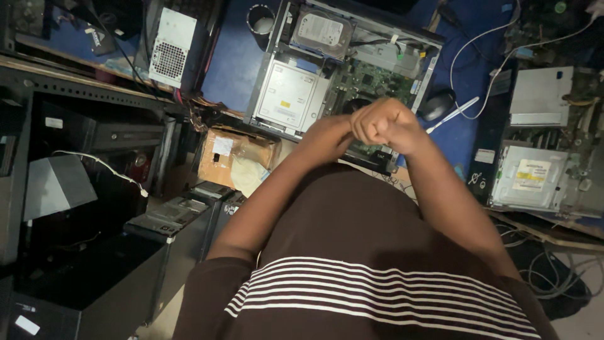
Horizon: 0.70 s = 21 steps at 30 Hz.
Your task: The person works on an open desktop computer case on a workbench, using a yellow-handled screwdriver to unscrew and remove components including a cooling fan and other internal parts, handling screws and repositioning parts inside the case throughout the episode.
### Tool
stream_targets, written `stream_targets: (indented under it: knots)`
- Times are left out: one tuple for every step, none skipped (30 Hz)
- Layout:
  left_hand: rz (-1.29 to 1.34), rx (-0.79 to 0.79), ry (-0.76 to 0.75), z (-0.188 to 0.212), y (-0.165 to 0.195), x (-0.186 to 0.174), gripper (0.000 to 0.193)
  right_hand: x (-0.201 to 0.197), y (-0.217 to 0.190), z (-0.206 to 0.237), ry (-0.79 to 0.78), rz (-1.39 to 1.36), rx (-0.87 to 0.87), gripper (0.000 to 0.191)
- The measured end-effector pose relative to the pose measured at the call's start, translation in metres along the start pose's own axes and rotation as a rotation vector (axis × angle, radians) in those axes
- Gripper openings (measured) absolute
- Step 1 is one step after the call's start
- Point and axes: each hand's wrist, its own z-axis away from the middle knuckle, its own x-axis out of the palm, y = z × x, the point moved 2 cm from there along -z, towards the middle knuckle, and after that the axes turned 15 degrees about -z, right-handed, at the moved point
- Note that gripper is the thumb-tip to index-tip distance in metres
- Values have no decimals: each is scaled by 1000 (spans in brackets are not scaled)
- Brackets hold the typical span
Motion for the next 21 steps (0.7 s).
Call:
stream_targets:
  knots:
    - [7,-4,12,1,0,2,17,1,-2,1,25,14,8,70]
    - [-3,-21,20,2,-1,4,17,4,-2,2,50,30,17,69]
    - [-14,-37,30,3,-3,6,17,7,0,5,135,60,-20,64]
    - [-27,-52,42,4,-5,7,17,13,4,7,218,91,-60,59]
    - [-55,-71,44,5,-7,8,14,19,9,9,300,120,-101,54]
    - [-83,-92,45,7,-8,9,12,25,15,11,346,201,-153,42]
    - [-111,-112,47,8,-10,9,12,31,21,13,391,283,-207,35]
    - [-79,-144,72,9,-11,9,17,35,26,14,435,366,-264,36]
    - [-46,-176,96,11,-12,9,22,40,30,16,412,397,-291,43]
    - [-12,-212,117,13,-13,9,29,45,35,18,391,425,-316,54]
    - [-13,-266,111,15,-15,9,26,48,39,20,371,452,-339,67]
    - [-13,-319,104,16,-18,9,24,50,42,22,339,461,-328,73]
    - [-13,-371,98,17,-20,9,23,51,44,23,308,471,-318,79]
    - [-7,-348,124,17,-18,10,24,51,46,25,275,482,-306,85]
    - [-2,-325,152,17,-17,12,26,50,47,26,281,518,-320,84]
    - [1,-303,179,17,-16,11,27,47,48,25,287,552,-336,83]
    - [-5,-278,184,17,-15,12,28,45,48,24,294,585,-352,81]
    - [-10,-254,190,16,-14,12,28,41,49,23,316,510,-329,67]
    - [-16,-229,198,15,-12,11,29,38,49,21,335,435,-307,54]
    - [-23,-204,170,15,-10,10,28,33,46,20,354,361,-285,45]
    - [-30,-179,144,15,-8,9,28,28,42,17,295,303,-206,43]
